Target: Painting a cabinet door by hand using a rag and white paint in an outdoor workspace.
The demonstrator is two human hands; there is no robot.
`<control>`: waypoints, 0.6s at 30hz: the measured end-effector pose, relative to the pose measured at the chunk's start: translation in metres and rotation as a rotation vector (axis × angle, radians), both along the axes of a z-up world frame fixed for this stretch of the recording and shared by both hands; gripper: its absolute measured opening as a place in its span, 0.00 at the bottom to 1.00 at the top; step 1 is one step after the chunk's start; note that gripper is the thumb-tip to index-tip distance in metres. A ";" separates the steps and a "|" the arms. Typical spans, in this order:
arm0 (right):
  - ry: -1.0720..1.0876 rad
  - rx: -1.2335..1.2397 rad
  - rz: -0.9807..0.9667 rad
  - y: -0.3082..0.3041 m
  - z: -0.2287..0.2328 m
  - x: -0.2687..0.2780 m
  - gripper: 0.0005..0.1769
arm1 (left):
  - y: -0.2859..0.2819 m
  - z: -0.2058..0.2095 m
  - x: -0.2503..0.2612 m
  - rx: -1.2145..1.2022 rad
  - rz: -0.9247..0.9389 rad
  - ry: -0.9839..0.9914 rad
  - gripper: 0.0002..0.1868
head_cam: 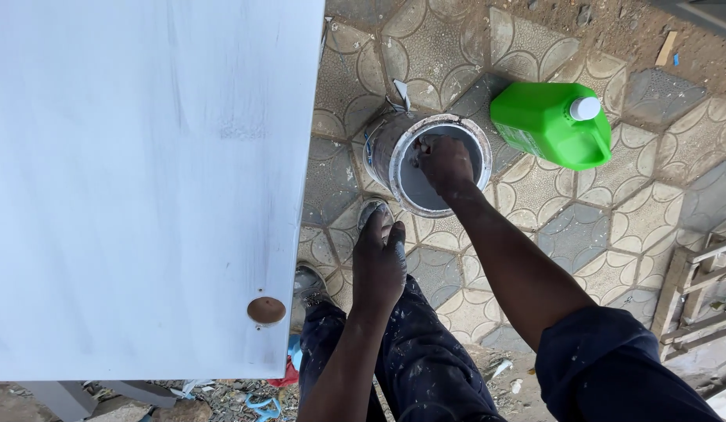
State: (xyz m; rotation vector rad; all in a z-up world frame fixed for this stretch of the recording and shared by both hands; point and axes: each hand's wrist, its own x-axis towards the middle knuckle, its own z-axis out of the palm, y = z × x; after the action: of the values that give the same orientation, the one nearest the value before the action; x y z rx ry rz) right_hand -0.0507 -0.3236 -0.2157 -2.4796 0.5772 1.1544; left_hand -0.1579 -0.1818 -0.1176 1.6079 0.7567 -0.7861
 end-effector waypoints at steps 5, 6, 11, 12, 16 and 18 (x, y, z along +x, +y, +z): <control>-0.094 0.617 -0.592 -0.080 -0.112 -0.024 0.12 | -0.011 -0.028 -0.012 -0.118 0.142 0.060 0.32; 0.078 0.646 -0.714 -0.069 -0.069 -0.010 0.13 | -0.018 -0.043 -0.020 -0.185 0.279 0.125 0.30; -0.022 0.550 -0.642 -0.031 0.045 -0.018 0.02 | -0.034 -0.065 -0.035 -0.573 0.745 0.296 0.35; -0.029 0.470 -0.473 -0.024 0.059 -0.020 0.08 | -0.036 -0.069 -0.037 -0.636 0.809 0.302 0.35; -0.020 0.313 -0.094 -0.056 -0.020 -0.055 0.18 | -0.039 -0.087 -0.046 -0.810 0.948 0.335 0.33; 0.003 0.349 -0.099 -0.061 -0.024 -0.058 0.15 | -0.039 -0.097 -0.055 -0.831 0.946 0.324 0.34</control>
State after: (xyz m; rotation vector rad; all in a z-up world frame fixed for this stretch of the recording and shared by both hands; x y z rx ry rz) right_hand -0.1090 -0.3842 -0.2397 -2.1308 0.4494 1.1148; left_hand -0.2131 -0.2206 -0.2150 0.2854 1.0953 -0.5231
